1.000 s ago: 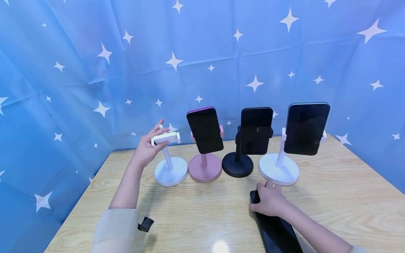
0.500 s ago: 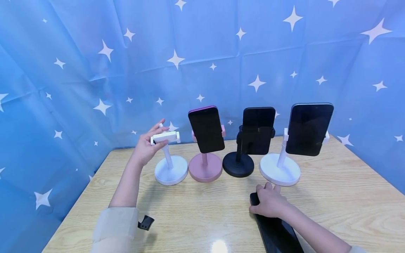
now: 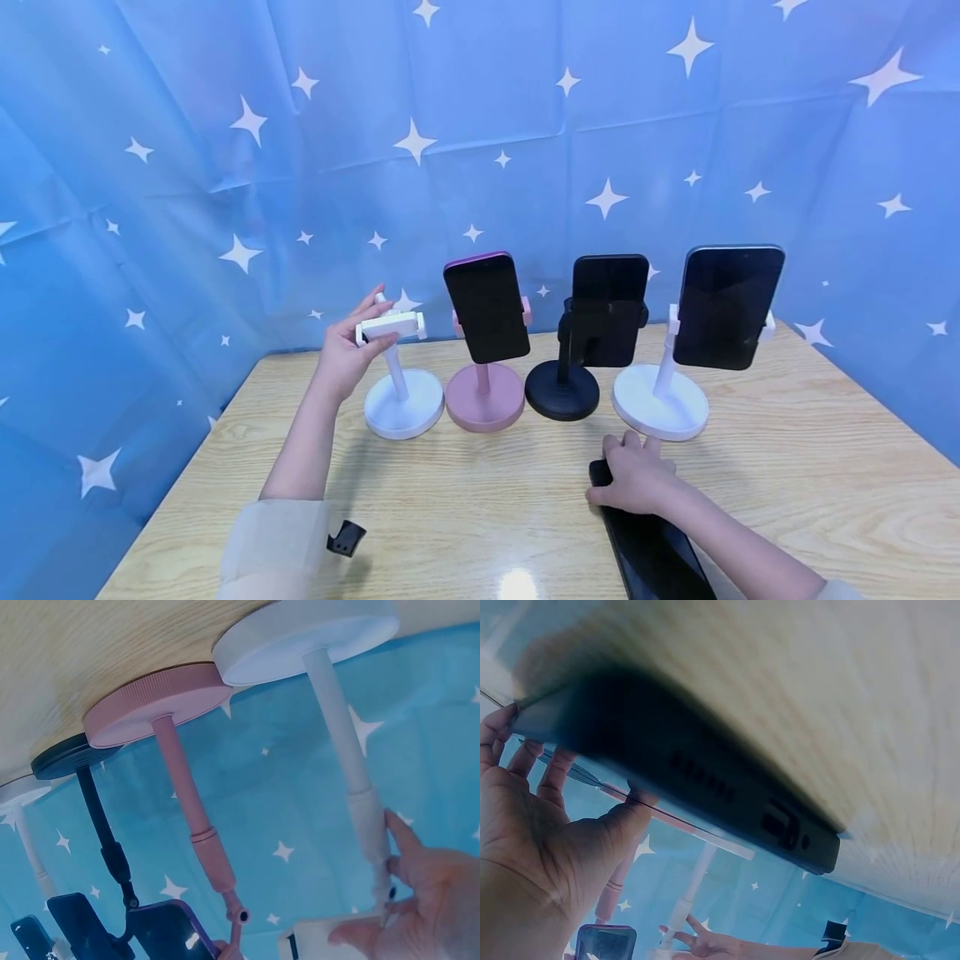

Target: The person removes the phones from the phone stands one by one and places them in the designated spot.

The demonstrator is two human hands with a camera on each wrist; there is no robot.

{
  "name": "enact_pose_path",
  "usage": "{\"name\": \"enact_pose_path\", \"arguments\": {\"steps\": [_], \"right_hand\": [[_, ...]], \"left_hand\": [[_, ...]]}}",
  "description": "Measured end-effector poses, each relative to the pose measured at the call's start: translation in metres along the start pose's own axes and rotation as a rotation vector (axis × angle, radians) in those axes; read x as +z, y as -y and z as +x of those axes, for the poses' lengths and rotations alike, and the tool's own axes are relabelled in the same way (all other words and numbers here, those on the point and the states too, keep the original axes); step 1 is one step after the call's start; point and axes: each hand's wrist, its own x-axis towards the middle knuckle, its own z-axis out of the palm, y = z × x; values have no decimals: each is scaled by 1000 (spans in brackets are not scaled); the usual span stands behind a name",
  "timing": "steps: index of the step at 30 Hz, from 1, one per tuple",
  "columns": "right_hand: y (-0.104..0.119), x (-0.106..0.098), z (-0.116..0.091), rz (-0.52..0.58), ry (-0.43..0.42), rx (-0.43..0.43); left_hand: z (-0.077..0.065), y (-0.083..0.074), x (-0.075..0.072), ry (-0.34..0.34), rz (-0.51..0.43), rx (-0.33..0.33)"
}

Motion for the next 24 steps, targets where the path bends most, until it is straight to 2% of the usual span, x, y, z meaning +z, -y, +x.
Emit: {"name": "enact_pose_path", "arguments": {"steps": [5, 12, 16, 19, 24], "right_hand": [[1, 1, 2, 7, 13, -3], [1, 1, 3, 2, 11, -44], [-1, -1, 2, 3, 5, -53], [-2, -2, 3, 0, 8, -54], [-3, -2, 4, -6, 16, -53]], "left_hand": [[-3, 0, 2, -44, 7, -6], [-9, -2, 8, -158, -105, -29], [-14, -5, 10, -191, -102, -10], [-20, -7, 10, -209, -38, -58], [-34, -5, 11, -211, 37, -215]]}}
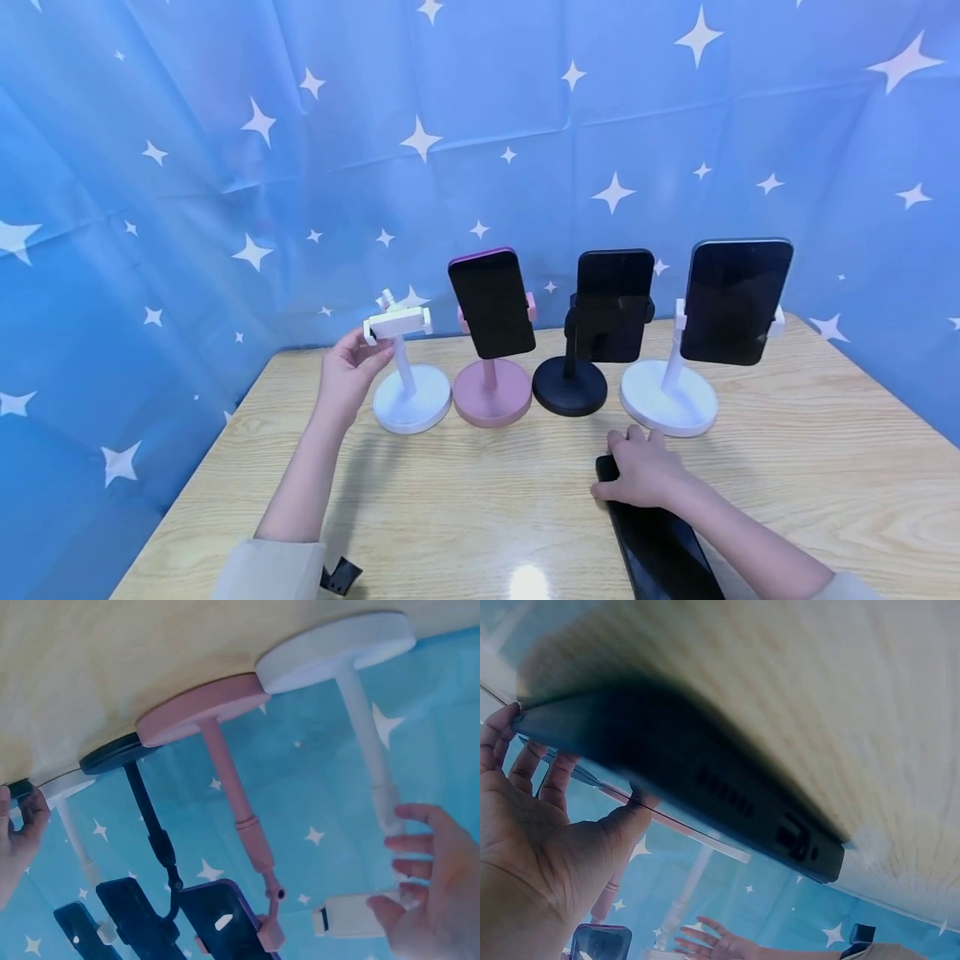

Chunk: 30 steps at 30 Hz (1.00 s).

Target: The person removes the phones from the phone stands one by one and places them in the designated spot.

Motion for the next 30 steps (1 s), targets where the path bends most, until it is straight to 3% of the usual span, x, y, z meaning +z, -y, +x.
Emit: {"name": "enact_pose_path", "arguments": {"steps": [5, 10, 15, 19, 25, 30], "right_hand": [[1, 0, 0, -9, -11, 0], [6, -1, -3, 5, -55, -23], [18, -4, -9, 54, -161, -151], [30, -8, -14, 169, -215, -241], [46, -15, -17, 300, -225, -257], [56, -23, -15, 356, -216, -266]], "left_hand": [[-13, 9, 6, 42, 38, -59], [-32, 13, 24, 136, 39, -71], [-51, 9, 48, 232, -40, -95], [-61, 4, 63, 284, -83, -87], [-71, -9, 77, 310, -126, -73], [-70, -16, 85, 276, -150, -75]]}}
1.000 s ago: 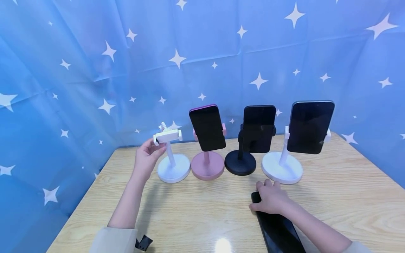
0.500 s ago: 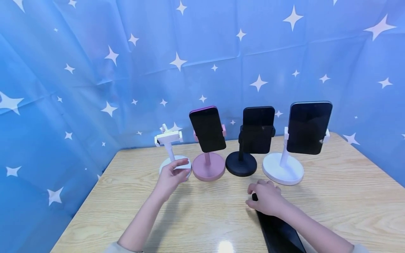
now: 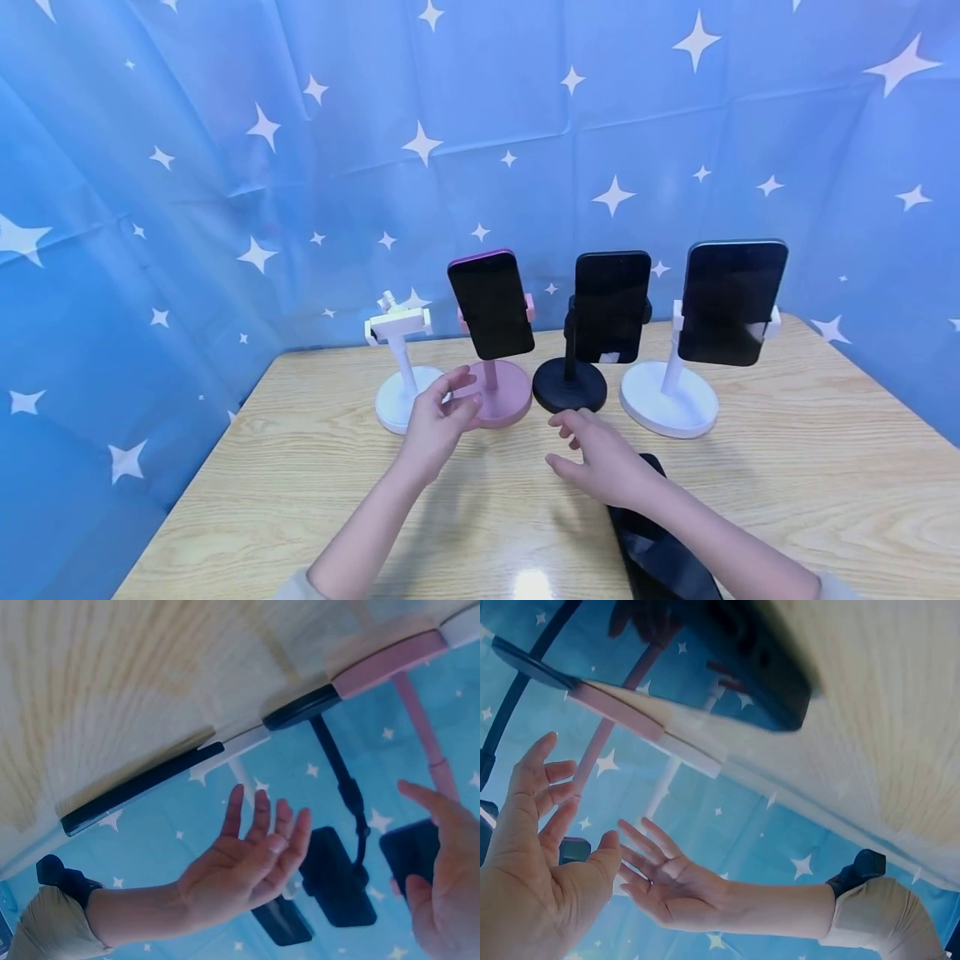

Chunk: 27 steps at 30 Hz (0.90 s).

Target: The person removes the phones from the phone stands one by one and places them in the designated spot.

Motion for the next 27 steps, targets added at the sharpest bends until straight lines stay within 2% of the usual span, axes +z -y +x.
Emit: {"name": "enact_pose_path", "arguments": {"steps": [4, 11, 17, 21, 27], "right_hand": [[7, -2, 4, 58, -37, -7], [13, -8, 12, 182, -107, -17], [16, -15, 24, 267, -229, -85], [20, -24, 33, 289, -285, -127], [25, -34, 43, 277, -284, -154]], "left_hand": [[5, -4, 3, -49, 0, 28], [17, -9, 5, -84, 23, 45], [26, -13, 5, -106, -10, 46], [30, -14, 5, -109, -27, 59], [36, -19, 6, -123, -49, 89]]}}
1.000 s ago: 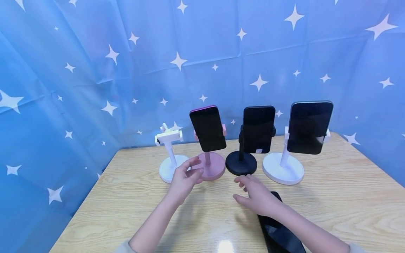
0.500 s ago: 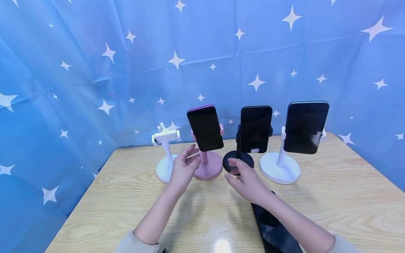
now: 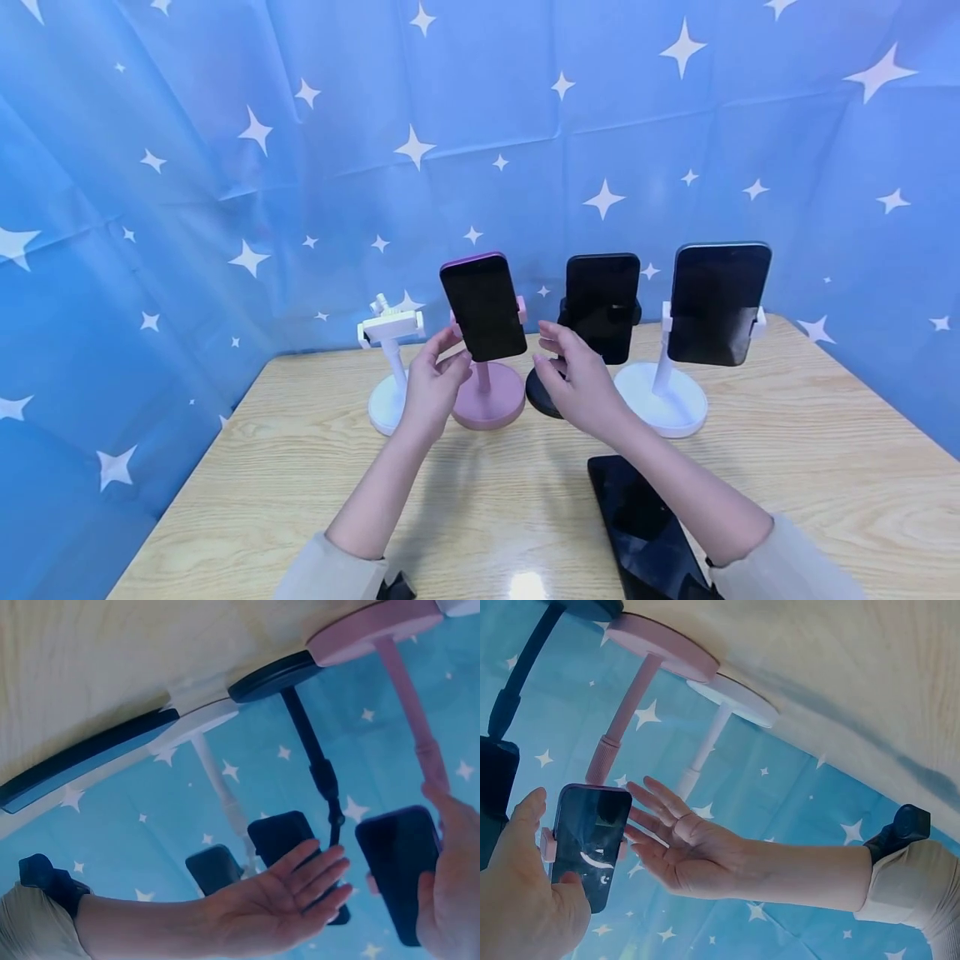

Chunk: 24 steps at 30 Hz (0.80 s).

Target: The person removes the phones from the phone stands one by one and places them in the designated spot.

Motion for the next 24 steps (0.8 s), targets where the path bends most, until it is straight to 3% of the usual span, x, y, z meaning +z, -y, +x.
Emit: {"name": "enact_pose_path", "arguments": {"steps": [8, 24], "right_hand": [[2, -2, 14, -29, 21, -6], [11, 2, 42, 1, 47, 28]], "left_hand": [[10, -8, 1, -40, 15, 54], [22, -11, 4, -37, 24, 60]]}}
